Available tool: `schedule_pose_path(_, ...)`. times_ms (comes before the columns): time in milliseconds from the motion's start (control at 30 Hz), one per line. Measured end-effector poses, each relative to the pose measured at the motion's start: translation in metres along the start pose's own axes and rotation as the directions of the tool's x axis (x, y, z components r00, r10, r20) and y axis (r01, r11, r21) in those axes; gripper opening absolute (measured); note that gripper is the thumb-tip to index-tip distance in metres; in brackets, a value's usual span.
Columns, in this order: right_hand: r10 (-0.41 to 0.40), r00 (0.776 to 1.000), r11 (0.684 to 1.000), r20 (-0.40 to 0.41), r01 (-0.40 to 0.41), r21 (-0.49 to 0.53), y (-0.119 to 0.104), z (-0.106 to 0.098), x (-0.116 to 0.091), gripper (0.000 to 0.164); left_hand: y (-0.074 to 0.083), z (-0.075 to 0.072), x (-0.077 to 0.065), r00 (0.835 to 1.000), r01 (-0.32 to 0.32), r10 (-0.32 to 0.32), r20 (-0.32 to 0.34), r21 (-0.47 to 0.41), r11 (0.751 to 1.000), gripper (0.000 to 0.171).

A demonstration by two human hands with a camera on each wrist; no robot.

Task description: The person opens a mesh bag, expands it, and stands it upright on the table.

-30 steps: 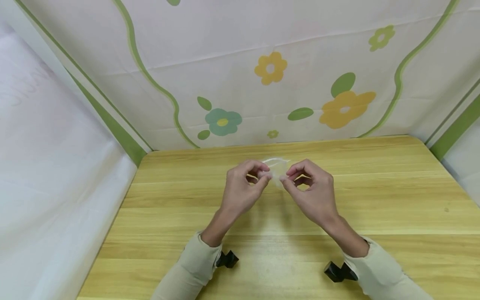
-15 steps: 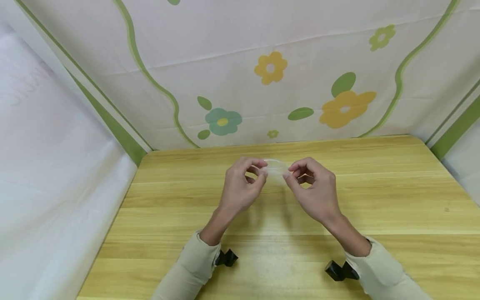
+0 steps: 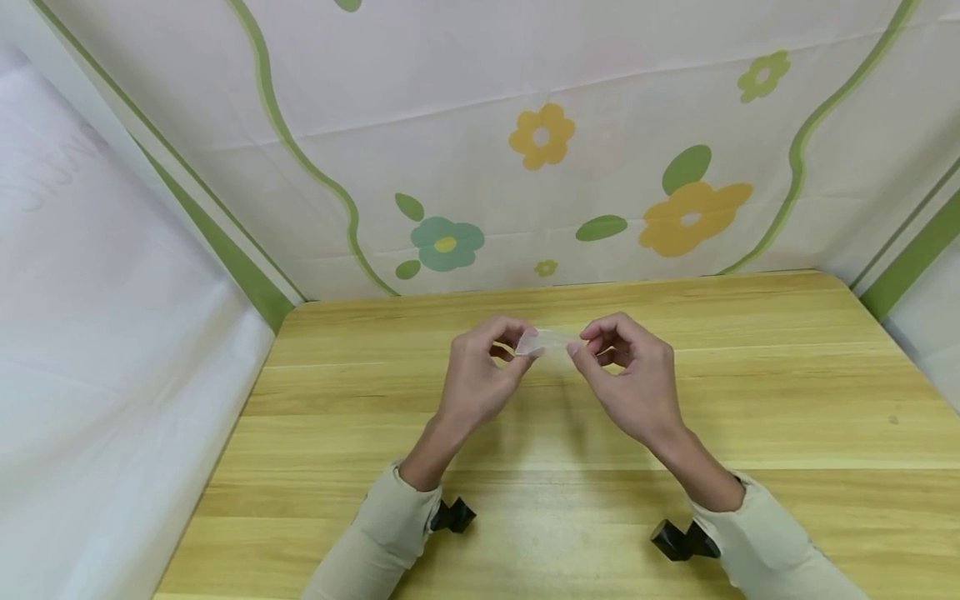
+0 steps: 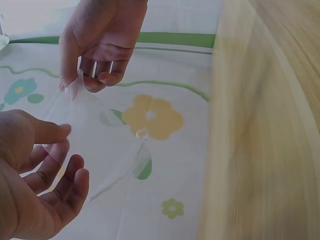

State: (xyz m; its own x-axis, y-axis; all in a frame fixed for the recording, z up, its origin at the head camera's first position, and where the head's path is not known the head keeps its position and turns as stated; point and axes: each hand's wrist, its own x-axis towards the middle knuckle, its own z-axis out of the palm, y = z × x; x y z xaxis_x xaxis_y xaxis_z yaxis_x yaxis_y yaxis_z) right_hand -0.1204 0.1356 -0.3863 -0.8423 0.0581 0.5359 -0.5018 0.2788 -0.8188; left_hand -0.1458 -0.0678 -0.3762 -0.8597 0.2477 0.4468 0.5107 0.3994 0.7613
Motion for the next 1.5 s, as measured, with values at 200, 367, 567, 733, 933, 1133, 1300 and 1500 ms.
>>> schedule_pose_path(200, -0.016, 0.999, 1.0, -0.029, 0.016, 0.006, 0.0004, -0.0018, 0.0022, 0.014, 0.0, -0.0027, 0.0016, 1.0, -0.022, 0.023, -0.009, 0.032, 0.999, 0.014)
schedule_pose_path(367, -0.033, 0.999, 0.999, -0.028, 0.033, -0.008, 0.0, -0.0015, 0.0021, 0.014, -0.0003, -0.0041, 0.0016, 0.998, -0.02, 0.018, 0.059, 0.022, 1.0, 0.022)
schedule_pose_path(567, -0.101, 0.994, 0.994, -0.047, 0.099, -0.046, 0.002, -0.0028, 0.0038, 0.015, 0.0023, -0.0082, 0.0006, 0.992, 0.042, -0.037, 0.12, -0.043, 0.998, 0.037)
schedule_pose_path(733, -0.114, 0.992, 0.992, -0.045, 0.112, -0.06, 0.0018, -0.0024, 0.0033, 0.015, 0.0038, -0.0082, -0.0001, 0.996, 0.062, -0.059, 0.07, -0.037, 0.997, 0.027)
schedule_pose_path(933, -0.121, 0.993, 0.991, -0.007, 0.12, -0.062, 0.0019, 0.0018, 0.0, 0.017, 0.0042, -0.0056, -0.0011, 0.998, 0.059, -0.059, 0.027, -0.008, 0.998, 0.016)
schedule_pose_path(1133, -0.126, 0.992, 0.992, 0.027, 0.126, -0.03, -0.0004, 0.0047, -0.003, 0.019, 0.004, -0.003, -0.0013, 0.998, 0.054, -0.054, 0.01, -0.021, 0.998, 0.015)
schedule_pose_path(1300, -0.166, 0.986, 0.986, 0.02, 0.166, -0.025, -0.001, 0.0056, -0.0039, 0.022, 0.0033, -0.002, -0.0014, 0.998, 0.059, -0.059, -0.008, 0.016, 0.998, 0.015)
schedule_pose_path(1500, -0.175, 0.984, 0.983, 0.016, 0.176, -0.043, -0.0007, 0.0051, -0.0039, 0.022, 0.0027, -0.0021, -0.0013, 0.997, 0.075, -0.075, 0.002, 0.057, 0.996, 0.015)
